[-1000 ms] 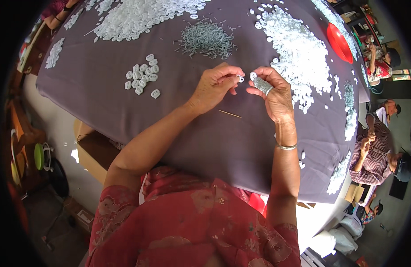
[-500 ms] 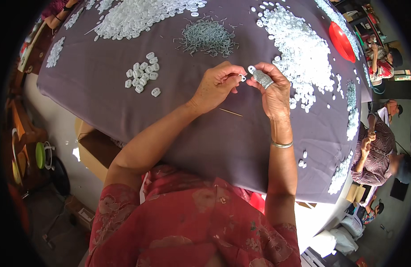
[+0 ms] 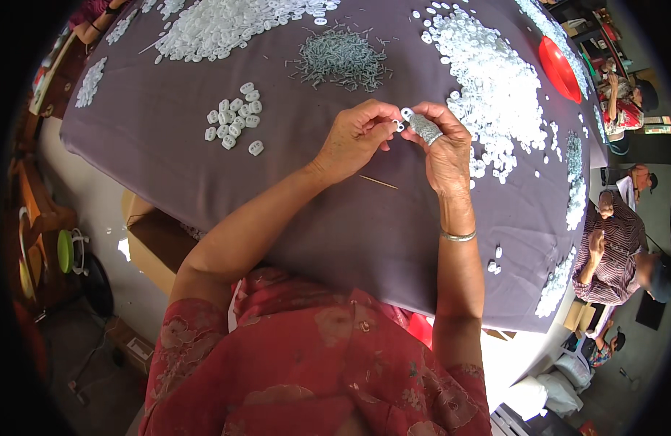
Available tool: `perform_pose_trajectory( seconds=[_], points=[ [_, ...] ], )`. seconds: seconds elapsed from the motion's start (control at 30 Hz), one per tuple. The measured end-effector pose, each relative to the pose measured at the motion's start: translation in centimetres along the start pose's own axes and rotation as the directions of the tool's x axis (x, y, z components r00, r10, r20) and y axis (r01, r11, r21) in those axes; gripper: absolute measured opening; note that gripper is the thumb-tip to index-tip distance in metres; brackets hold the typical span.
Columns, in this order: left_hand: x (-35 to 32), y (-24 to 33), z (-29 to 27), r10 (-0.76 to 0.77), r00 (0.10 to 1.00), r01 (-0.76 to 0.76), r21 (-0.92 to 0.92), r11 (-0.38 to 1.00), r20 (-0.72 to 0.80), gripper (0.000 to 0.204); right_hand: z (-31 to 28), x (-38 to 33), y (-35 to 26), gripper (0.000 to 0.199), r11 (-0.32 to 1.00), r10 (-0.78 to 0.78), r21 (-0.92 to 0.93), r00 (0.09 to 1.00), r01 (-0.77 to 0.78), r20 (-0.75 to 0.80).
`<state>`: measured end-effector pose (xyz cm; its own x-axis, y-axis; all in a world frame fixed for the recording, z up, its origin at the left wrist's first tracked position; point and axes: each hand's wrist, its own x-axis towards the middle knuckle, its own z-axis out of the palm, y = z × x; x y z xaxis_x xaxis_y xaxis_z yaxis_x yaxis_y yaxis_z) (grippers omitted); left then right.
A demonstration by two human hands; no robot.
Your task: The person assembles plastic toggles by picking up plastic components and inserting small pins into them by hand.
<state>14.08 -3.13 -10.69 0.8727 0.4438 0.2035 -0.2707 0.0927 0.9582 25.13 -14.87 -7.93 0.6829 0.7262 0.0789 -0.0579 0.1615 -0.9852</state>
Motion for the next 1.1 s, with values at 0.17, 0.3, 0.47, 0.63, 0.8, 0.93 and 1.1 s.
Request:
perform_pose_trajectory(
  seconds=[0.17, 0.3, 0.47, 0.63, 0.8, 0.93, 1.1],
  points=[
    [0.0, 0.0, -0.1, -0.016, 1.0, 0.016, -0.017, 1.0, -0.003, 0.015, -0.1, 0.0, 0.1, 0.021, 1.0, -0.003, -0.015, 1.0, 0.003, 0.006],
    [0.0, 0.1, 0.0, -0.016, 1.0, 0.016, -0.052, 0.998, 0.006, 0.013, 0.0, 0.0, 0.1, 0.019, 1.0, -0.006, -0.005, 1.0, 0.006, -0.001],
    [0.0, -0.2, 0.2, 0.021, 1.0, -0.022, -0.086, 0.996, -0.014, 0.02, -0.1, 0.0, 0.1, 0.018, 1.0, -0.013, -0.018, 1.0, 0.014, 0.011],
    [-0.1, 0.2, 0.1, 0.045, 0.999, -0.045, -0.067, 0.997, -0.002, 0.028, 0.5, -0.1, -0.2, 0.016, 0.988, -0.084, -0.128, 0.996, 0.089, 0.041],
    [-0.1, 0.7, 0.2, 0.043, 0.999, -0.045, -0.049, 0.998, -0.03, 0.029, 0.6, -0.2, -0.1, 0.015, 0.961, -0.144, -0.227, 0.987, 0.156, 0.068],
    [-0.2, 0.7, 0.1, 0.025, 0.999, -0.026, -0.043, 0.999, -0.026, 0.028, 0.6, -0.2, 0.3, 0.015, 0.971, -0.129, -0.195, 0.989, 0.142, 0.079],
    [-0.3, -0.1, 0.2, 0.078, 0.996, -0.08, -0.069, 0.994, -0.038, 0.025, 0.6, -0.4, 0.8, 0.016, 0.972, -0.143, -0.172, 0.985, 0.158, 0.098]
  ],
)
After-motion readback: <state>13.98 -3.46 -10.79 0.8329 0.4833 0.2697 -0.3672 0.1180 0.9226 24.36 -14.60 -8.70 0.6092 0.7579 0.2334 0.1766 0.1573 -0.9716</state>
